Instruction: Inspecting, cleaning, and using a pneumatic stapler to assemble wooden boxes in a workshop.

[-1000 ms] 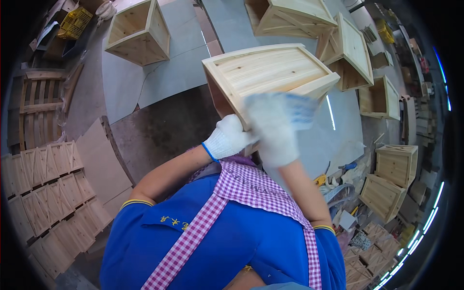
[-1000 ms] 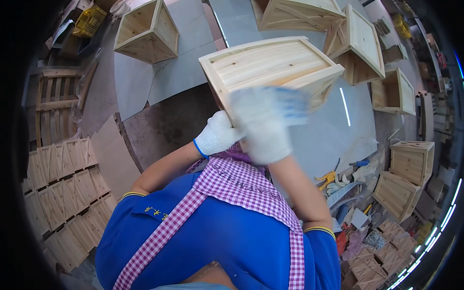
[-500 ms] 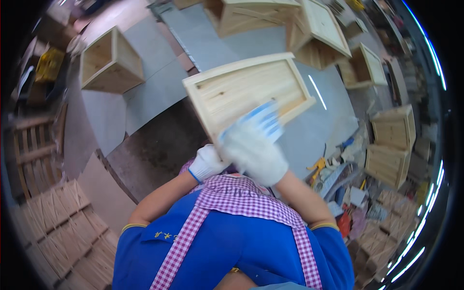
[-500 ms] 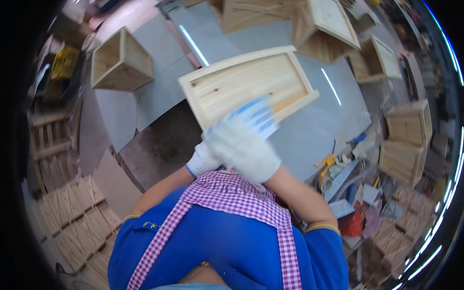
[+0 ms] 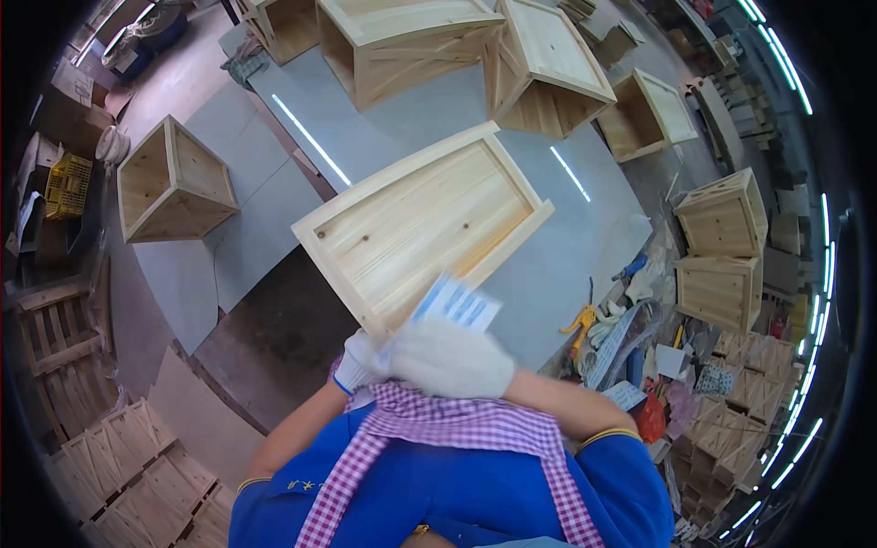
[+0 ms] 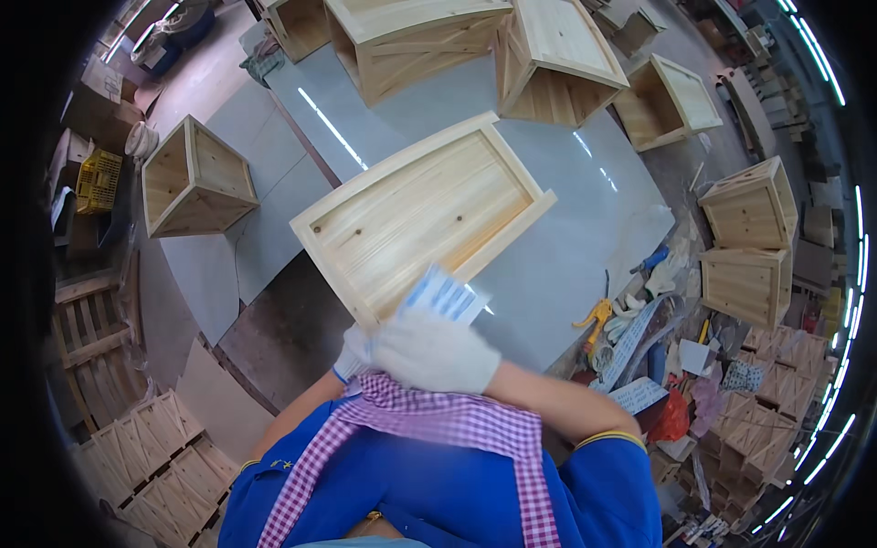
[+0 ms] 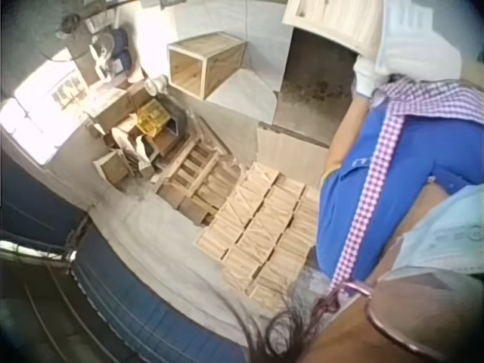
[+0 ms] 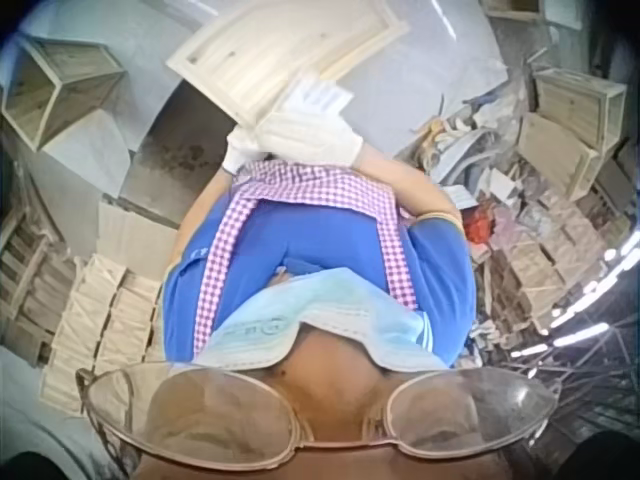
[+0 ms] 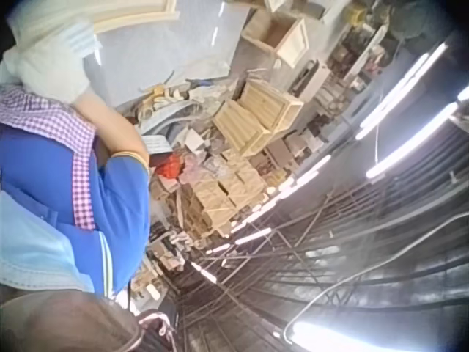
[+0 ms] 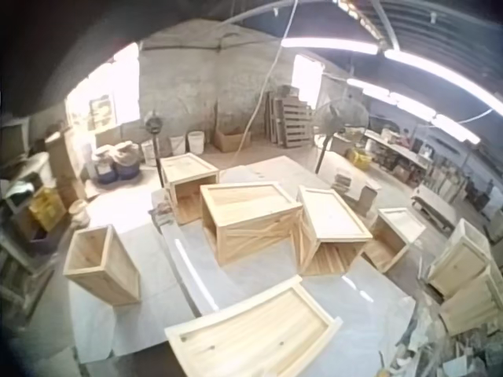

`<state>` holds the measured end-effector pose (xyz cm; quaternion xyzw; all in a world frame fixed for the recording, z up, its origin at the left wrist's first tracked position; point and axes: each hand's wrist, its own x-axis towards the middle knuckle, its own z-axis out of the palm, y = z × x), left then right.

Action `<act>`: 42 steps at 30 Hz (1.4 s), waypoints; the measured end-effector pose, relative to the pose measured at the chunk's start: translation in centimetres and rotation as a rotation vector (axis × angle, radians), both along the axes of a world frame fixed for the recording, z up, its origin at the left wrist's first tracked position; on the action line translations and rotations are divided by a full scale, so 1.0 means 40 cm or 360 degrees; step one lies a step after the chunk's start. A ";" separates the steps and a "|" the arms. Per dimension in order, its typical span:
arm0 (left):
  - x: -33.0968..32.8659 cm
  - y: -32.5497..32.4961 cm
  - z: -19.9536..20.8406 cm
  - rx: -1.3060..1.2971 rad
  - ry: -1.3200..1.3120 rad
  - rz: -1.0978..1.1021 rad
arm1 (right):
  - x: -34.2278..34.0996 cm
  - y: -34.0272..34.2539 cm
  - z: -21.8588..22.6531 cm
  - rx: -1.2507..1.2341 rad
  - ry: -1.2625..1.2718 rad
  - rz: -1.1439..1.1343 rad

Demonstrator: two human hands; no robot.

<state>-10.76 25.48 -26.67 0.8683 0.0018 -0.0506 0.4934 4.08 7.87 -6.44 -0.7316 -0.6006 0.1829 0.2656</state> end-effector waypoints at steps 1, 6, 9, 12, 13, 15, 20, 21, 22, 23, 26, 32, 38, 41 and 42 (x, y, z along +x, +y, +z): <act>0.003 -0.004 0.014 0.0003 0.0010 0.0032 | 0.059 0.000 0.049 -0.0057 -0.0314 -0.0063; 0.036 -0.012 0.050 0.0400 0.0063 -0.0210 | 0.480 -0.003 -0.023 0.0302 -0.1074 -0.0483; 0.043 -0.028 -0.005 0.0204 0.0320 -0.0295 | 0.593 -0.091 -0.247 0.0023 -0.0699 -0.0714; 0.025 -0.045 -0.054 0.0279 -0.0431 -0.0018 | 0.457 -0.124 -0.252 -0.0127 -0.0595 -0.0782; 0.018 -0.051 -0.042 0.0273 -0.0412 0.0016 | 0.399 -0.154 -0.232 -0.0227 -0.0526 -0.0794; 0.037 -0.032 -0.006 0.0367 -0.0480 -0.0021 | 0.325 -0.175 -0.164 -0.0351 -0.0505 -0.0672; 0.034 -0.044 -0.031 0.0339 -0.0392 -0.0064 | 0.432 -0.033 -0.065 -0.0164 -0.0753 -0.1339; 0.033 -0.046 -0.038 0.0326 -0.0394 -0.0066 | 0.452 0.032 -0.081 -0.0175 -0.0760 -0.1340; 0.031 -0.048 -0.044 0.0365 -0.0213 -0.0231 | 0.456 0.114 -0.099 -0.0683 -0.0587 -0.1533; 0.032 -0.048 -0.055 0.0403 -0.0032 -0.0380 | 0.438 0.184 -0.114 -0.1188 -0.0403 -0.1688; 0.033 -0.067 -0.132 0.0413 -0.0004 -0.0534 | 0.276 0.280 -0.171 -0.0530 -0.0478 -0.1194; 0.044 -0.094 -0.175 0.0201 -0.0334 -0.0475 | 0.045 0.388 -0.052 0.0161 0.0156 0.0005; 0.032 -0.106 -0.170 0.0089 -0.0496 -0.0256 | 0.182 0.403 -0.091 0.0308 -0.0457 0.0299; 0.054 -0.073 -0.141 0.0241 -0.0810 -0.0110 | 0.096 0.319 -0.070 -0.0019 -0.0216 0.0495; 0.057 -0.037 -0.074 0.0148 -0.0375 -0.0193 | 0.067 0.261 -0.069 -0.0044 -0.0112 0.0534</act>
